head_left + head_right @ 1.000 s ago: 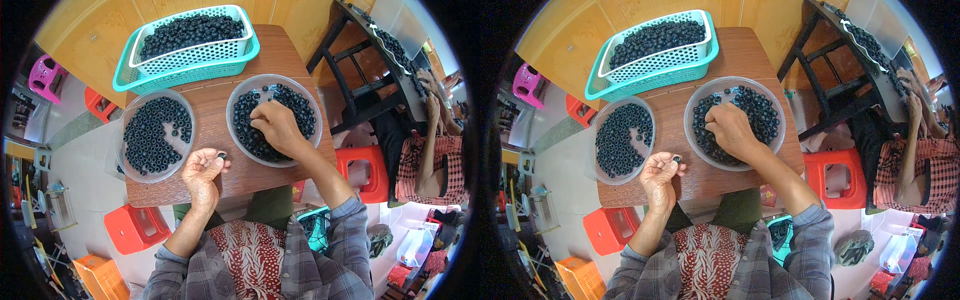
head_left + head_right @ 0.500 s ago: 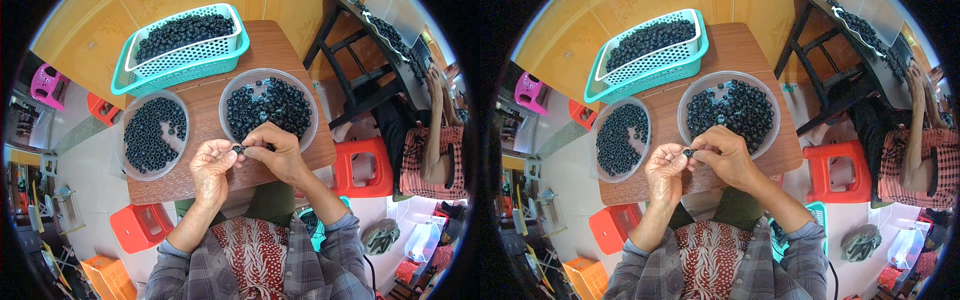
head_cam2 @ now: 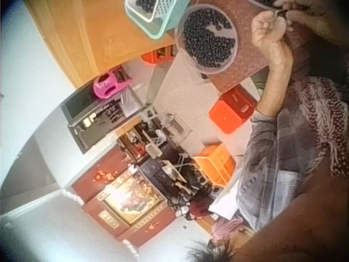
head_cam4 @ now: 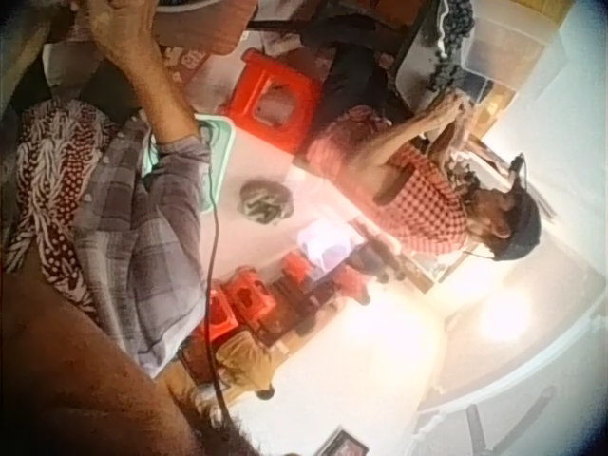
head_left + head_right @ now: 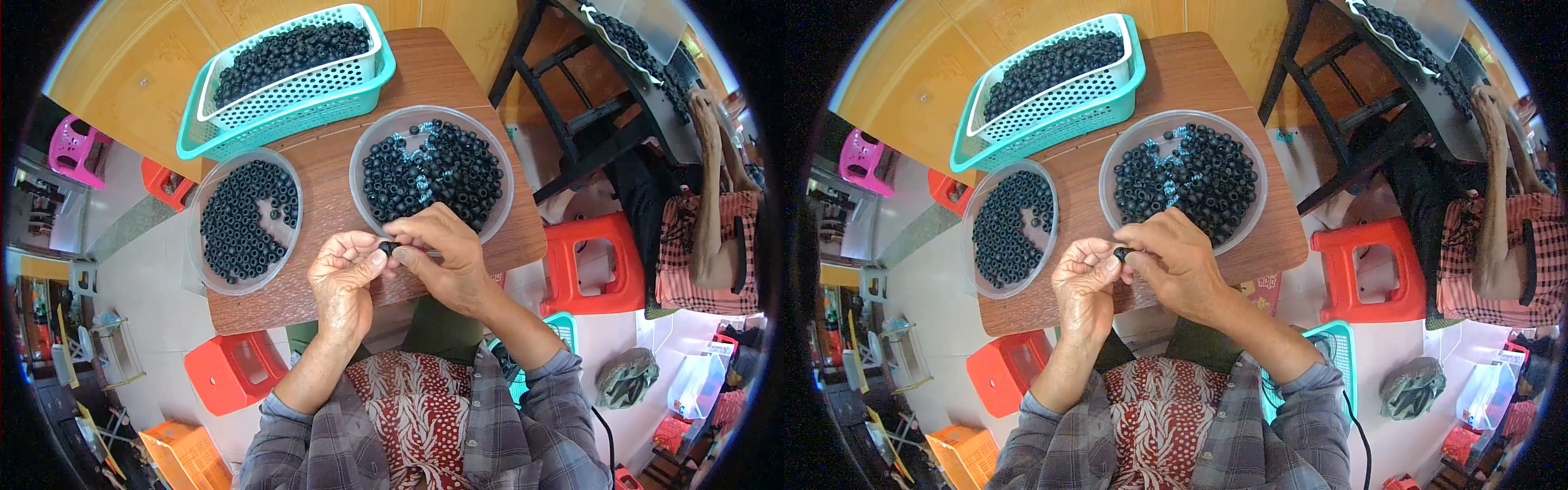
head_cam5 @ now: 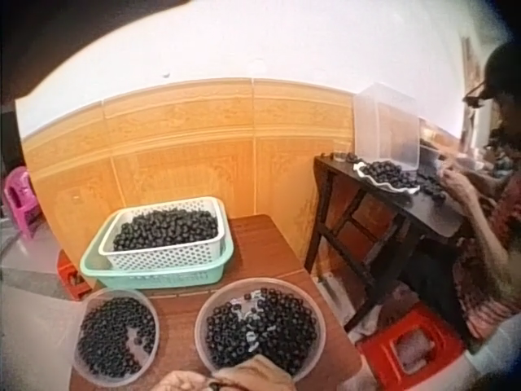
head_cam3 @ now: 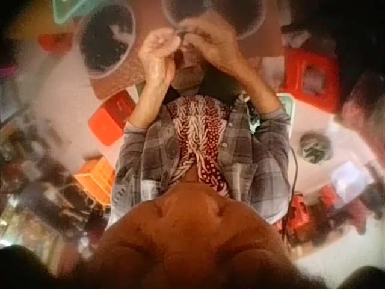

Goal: The person sorts small black plastic ring components by hand, taking them from a plastic bowl and placing them into different plastic baskets.

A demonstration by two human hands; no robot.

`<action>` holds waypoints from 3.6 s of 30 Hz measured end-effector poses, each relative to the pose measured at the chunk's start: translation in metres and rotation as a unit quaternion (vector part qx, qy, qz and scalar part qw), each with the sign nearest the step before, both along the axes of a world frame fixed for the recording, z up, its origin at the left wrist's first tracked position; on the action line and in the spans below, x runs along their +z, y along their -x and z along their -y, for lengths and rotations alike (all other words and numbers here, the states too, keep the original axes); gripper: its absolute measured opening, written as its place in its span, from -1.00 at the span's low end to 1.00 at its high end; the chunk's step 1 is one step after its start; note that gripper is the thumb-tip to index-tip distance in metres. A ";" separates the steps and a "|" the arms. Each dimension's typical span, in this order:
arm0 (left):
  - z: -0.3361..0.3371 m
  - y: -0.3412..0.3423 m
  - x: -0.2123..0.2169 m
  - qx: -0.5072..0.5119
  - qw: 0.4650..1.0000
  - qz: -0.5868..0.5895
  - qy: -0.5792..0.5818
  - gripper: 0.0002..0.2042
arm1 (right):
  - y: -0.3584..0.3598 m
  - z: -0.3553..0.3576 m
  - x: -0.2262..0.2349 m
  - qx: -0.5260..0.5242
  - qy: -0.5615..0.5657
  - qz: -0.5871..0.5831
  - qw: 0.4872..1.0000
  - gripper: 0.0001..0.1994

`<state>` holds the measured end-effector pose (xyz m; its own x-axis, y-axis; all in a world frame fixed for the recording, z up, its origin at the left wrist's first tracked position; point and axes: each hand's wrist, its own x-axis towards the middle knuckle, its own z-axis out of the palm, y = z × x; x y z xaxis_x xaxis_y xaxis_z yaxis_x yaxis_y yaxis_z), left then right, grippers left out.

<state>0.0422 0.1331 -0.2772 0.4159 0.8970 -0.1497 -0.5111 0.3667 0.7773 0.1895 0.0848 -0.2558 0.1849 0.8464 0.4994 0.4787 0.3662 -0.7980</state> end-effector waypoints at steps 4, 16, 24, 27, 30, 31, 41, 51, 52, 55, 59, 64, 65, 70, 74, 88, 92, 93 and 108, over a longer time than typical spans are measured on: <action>0.001 0.001 -0.003 -0.009 0.999 0.028 0.036 -0.85 | 0.001 0.006 -0.006 -0.029 -0.037 0.115 0.992 -0.76; 0.003 0.003 -0.006 -0.025 0.998 0.014 0.062 -0.88 | 0.005 0.010 -0.017 -0.009 0.048 -0.140 0.989 -0.82; 0.003 0.002 -0.004 -0.025 0.997 0.022 0.064 -0.87 | 0.010 0.011 -0.020 0.001 0.064 -0.187 0.980 -0.83; 0.002 0.002 -0.006 -0.024 0.998 0.021 0.061 -0.87 | 0.009 0.010 -0.019 0.000 0.055 -0.155 0.986 -0.82; 0.002 0.000 -0.007 -0.014 0.998 -0.004 0.060 -0.87 | 0.010 0.012 -0.020 -0.010 0.058 -0.136 0.989 -0.82; 0.002 0.000 -0.007 -0.014 0.998 -0.004 0.060 -0.87 | 0.010 0.012 -0.020 -0.018 0.058 -0.132 0.989 -0.82; 0.007 -0.003 -0.004 -0.009 0.999 -0.022 0.023 -0.85 | 0.012 0.012 -0.021 -0.027 0.099 -0.192 0.976 -0.82; 0.011 -0.002 0.006 0.028 0.998 -0.017 0.063 -0.83 | 0.019 0.012 -0.021 -0.115 -0.105 0.145 0.977 -0.71; 0.011 -0.002 0.006 0.027 0.997 -0.016 0.064 -0.83 | 0.019 0.012 -0.022 -0.117 -0.122 0.168 0.971 -0.68; 0.012 0.000 0.009 0.021 0.998 -0.015 0.066 -0.83 | 0.022 0.009 -0.021 -0.120 -0.153 0.178 0.965 -0.67; 0.013 -0.004 0.012 0.020 0.997 -0.005 0.071 -0.82 | 0.023 0.007 -0.021 -0.131 -0.149 0.170 0.965 -0.69; 0.012 -0.008 0.018 0.046 0.997 -0.017 0.054 -0.82 | 0.024 -0.004 -0.021 -0.140 -0.195 0.184 0.953 -0.78; 0.010 -0.008 0.018 0.033 0.997 -0.022 0.073 -0.83 | 0.024 -0.006 -0.023 -0.138 -0.202 0.183 0.952 -0.78; 0.013 -0.008 0.020 0.024 0.995 -0.032 0.091 -0.86 | 0.025 -0.004 -0.020 -0.117 -0.189 0.201 0.954 -0.81; 0.009 0.004 0.020 -0.004 0.997 -0.048 0.068 -0.88 | 0.029 -0.001 -0.019 -0.111 -0.201 0.187 0.955 -0.78; -0.242 0.008 0.085 0.154 0.870 -0.305 -0.355 -0.86 | -0.010 0.004 0.010 -0.107 -0.126 0.130 0.978 -0.64; -0.295 0.009 0.095 0.253 0.674 -0.547 -0.427 -0.61 | -0.026 0.013 0.000 -0.128 -0.103 0.147 0.975 -0.66; -0.292 0.011 0.093 0.273 0.629 -0.541 -0.486 -0.59 | -0.029 0.014 -0.003 -0.134 -0.090 0.153 0.975 -0.67; -0.056 0.046 -0.020 0.001 0.584 -0.514 -0.628 -0.77 | -0.026 0.041 -0.017 -0.124 -0.093 0.157 0.975 -0.74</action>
<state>-0.0035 0.1889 -0.2970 0.6847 0.5675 0.4573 0.4636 -0.8233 0.3277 0.2156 0.0440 -0.2727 0.1856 0.6850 0.7045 0.7813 0.3319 -0.5286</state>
